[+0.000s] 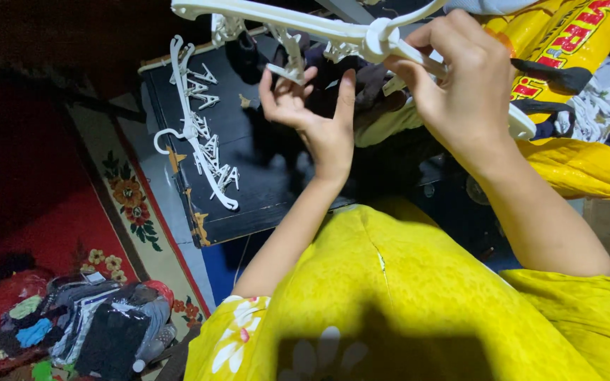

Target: Hanging various small items of laundry onto a multi-clip laundry hanger.

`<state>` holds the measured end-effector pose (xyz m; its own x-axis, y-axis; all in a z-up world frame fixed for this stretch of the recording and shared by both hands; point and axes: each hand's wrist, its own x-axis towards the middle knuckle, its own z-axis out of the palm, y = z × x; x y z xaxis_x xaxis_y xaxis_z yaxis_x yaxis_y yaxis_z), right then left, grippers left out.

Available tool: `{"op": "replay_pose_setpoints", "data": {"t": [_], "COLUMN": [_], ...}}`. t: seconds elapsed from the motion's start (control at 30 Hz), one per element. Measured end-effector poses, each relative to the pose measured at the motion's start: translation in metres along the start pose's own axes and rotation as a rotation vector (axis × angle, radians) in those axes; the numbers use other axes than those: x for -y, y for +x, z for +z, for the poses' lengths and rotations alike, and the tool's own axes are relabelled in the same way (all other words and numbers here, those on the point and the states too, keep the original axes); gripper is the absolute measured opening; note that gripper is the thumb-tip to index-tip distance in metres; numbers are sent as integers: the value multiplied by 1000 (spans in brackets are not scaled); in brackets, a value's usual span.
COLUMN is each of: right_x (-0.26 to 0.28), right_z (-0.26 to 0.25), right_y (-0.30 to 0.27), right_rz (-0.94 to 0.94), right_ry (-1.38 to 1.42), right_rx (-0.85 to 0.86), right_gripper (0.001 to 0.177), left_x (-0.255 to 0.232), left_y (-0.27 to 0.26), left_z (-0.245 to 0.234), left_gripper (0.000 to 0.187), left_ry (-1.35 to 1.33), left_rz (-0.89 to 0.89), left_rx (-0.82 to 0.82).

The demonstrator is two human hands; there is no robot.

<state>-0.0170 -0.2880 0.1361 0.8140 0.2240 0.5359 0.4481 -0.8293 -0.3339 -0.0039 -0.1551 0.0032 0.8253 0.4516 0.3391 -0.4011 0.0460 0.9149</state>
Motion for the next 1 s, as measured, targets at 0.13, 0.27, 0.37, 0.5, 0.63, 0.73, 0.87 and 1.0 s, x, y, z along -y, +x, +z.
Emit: {"op": "replay_pose_setpoints", "data": {"t": [0.13, 0.27, 0.37, 0.5, 0.63, 0.73, 0.87, 1.0], "right_x": [7, 10, 9, 11, 8, 5, -2, 3], "right_z": [-2, -3, -2, -5, -3, -1, -6, -27], "right_y": [-2, -8, -11, -8, -9, -9, -10, -15], "right_rz": [35, 6, -7, 11, -8, -31, -99, -136], "right_ry": [25, 38, 53, 47, -35, -57, -104, -103], "right_rx": [-4, -9, -11, -7, -35, -51, -36, 34], "right_gripper": [22, 21, 20, 21, 20, 17, 17, 16], "left_x": [9, -14, -10, -15, -16, -9, -12, -23], "left_y": [-9, -1, 3, 2, 2, 1, 1, -7], "left_z": [2, 4, 2, -6, -12, -18, -35, -70], "left_gripper": [74, 33, 25, 20, 15, 15, 21, 27], "left_ry": [180, 454, 426, 409, 203, -5, -111, 76], "left_rz": [133, 242, 204, 178, 146, 75, -32, 65], "left_rx": [-133, -156, -173, -150, -54, 16, 119, 114]}}
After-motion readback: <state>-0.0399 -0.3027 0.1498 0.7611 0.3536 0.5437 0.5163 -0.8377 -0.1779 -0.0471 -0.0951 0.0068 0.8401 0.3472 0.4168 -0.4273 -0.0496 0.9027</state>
